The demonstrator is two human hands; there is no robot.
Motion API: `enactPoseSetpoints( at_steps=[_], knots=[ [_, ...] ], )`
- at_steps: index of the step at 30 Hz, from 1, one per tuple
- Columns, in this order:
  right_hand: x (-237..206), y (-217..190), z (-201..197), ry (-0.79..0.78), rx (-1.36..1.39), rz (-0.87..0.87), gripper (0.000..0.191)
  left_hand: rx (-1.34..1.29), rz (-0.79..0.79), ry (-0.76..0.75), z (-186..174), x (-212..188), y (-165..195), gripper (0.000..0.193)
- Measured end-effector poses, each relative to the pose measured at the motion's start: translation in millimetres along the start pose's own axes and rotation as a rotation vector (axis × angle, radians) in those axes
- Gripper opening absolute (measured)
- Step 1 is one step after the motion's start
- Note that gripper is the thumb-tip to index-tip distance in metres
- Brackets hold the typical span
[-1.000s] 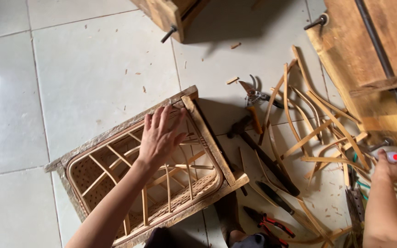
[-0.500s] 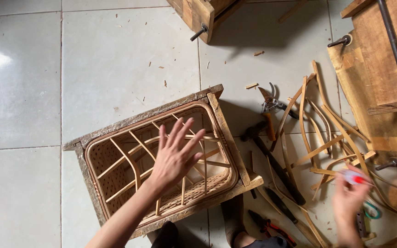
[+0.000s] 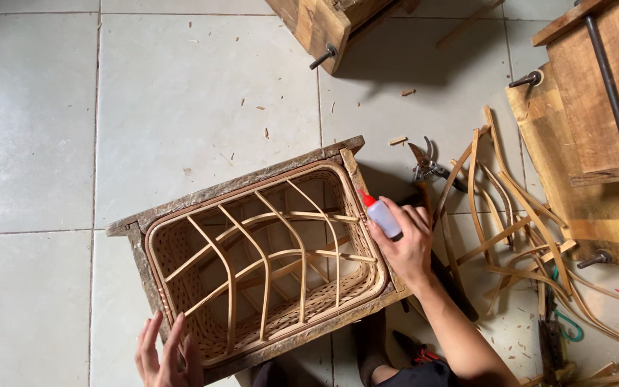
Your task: The person sits on the floor and weaves thin bamboo strips into a basket held in a wooden form, pressing strips into the weave, tapping them tight with a hammer, trimming ends with pliers, and squeezing glue from a bottle onto the rim to secure the strips.
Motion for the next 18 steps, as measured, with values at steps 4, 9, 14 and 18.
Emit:
enactPoseSetpoints(
  at_steps=[4,9,14,18],
  knots=[
    [11.7,-12.4,11.3,-0.006,-0.077,-0.075,0.048,-0.007,0.047,0.021,7.6,-12.9,4.6,0.048],
    [17.6,-17.9,16.2,-0.031,-0.194,-0.131,0.049,0.062,-0.001,-0.005,4.1,-5.6,13.3,0.043],
    [15.1,-10.7,20.2,-0.063,-0.249,-0.141,0.049,0.105,-0.018,-0.04,4.0,0.9,19.3,0.043],
    [12.5,-5.0,21.7,-0.052,-0.224,-0.145,0.049,0.111,-0.025,-0.054,4.4,1.4,19.3,0.042]
  ],
)
Point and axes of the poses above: each hand's wrist, its own x-axis towards the middle knuckle, its own z-axis out of the palm, y = z × x, the point moved 10 cm from there along x, towards the middle knuckle, and after that the axes turned 8 degrees about y, right-handed, at the moved point
